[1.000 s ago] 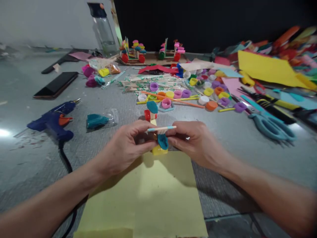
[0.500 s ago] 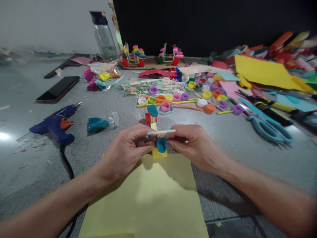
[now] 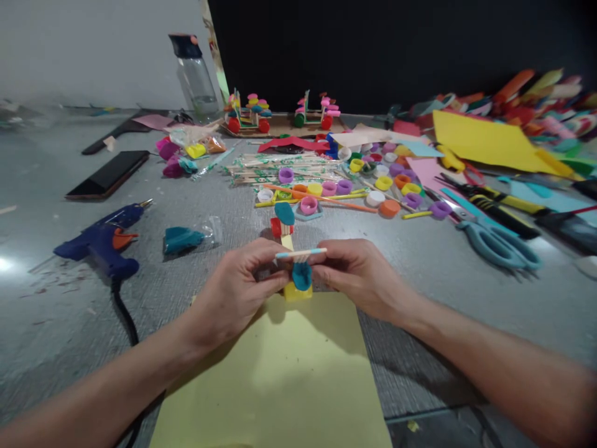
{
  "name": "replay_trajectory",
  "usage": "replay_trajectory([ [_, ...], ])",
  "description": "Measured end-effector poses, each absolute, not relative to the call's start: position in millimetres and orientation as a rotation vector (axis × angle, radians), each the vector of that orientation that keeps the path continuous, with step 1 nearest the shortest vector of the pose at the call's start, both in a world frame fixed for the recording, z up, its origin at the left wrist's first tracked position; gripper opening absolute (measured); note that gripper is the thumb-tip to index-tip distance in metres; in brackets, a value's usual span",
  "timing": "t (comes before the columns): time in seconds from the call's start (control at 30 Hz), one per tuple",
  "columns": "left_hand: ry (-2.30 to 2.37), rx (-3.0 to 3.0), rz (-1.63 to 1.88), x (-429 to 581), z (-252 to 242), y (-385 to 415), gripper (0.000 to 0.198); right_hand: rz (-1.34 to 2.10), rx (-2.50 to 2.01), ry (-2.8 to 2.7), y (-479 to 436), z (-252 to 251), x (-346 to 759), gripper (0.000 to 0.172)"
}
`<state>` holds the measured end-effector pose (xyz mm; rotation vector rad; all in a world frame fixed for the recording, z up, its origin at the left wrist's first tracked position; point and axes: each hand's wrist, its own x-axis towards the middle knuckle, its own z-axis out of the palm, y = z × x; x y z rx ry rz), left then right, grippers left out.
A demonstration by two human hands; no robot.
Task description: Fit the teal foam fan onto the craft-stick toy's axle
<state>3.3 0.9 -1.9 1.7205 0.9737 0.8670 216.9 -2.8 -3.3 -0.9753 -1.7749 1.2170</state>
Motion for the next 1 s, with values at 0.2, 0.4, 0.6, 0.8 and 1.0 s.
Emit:
replay_trajectory([
  [0.2, 0.954, 1.717, 0.808, -0.3, 0.6, 2.2, 0.021, 1.322, -0.974, -1.721, -3.1, -1.1, 217.3, 0.01],
  [0.4, 0.953, 1.719, 0.793, -3.9, 1.6, 1.7, 0.023, 1.438, -1.075, -1.654, -1.5, 1.9, 221.3, 0.021],
  [0.6, 0.993, 1.707, 0.816, -4.0, 2.1, 1.7, 0.02, 1.498, -1.067, -1.57, -0.4, 0.0, 221.3, 0.027],
  [0.8, 0.983, 1.623, 0.78, 0.7, 9.3, 2.6, 0.021, 1.528, -1.077, -1.503, -0.7, 2.4, 218.0, 0.038],
  [1.0, 0.973, 1.594, 0.78, 2.1, 9.7, 2.2, 0.019, 1.496, -1.051, -1.535, -0.3, 4.8, 215.9, 0.04],
])
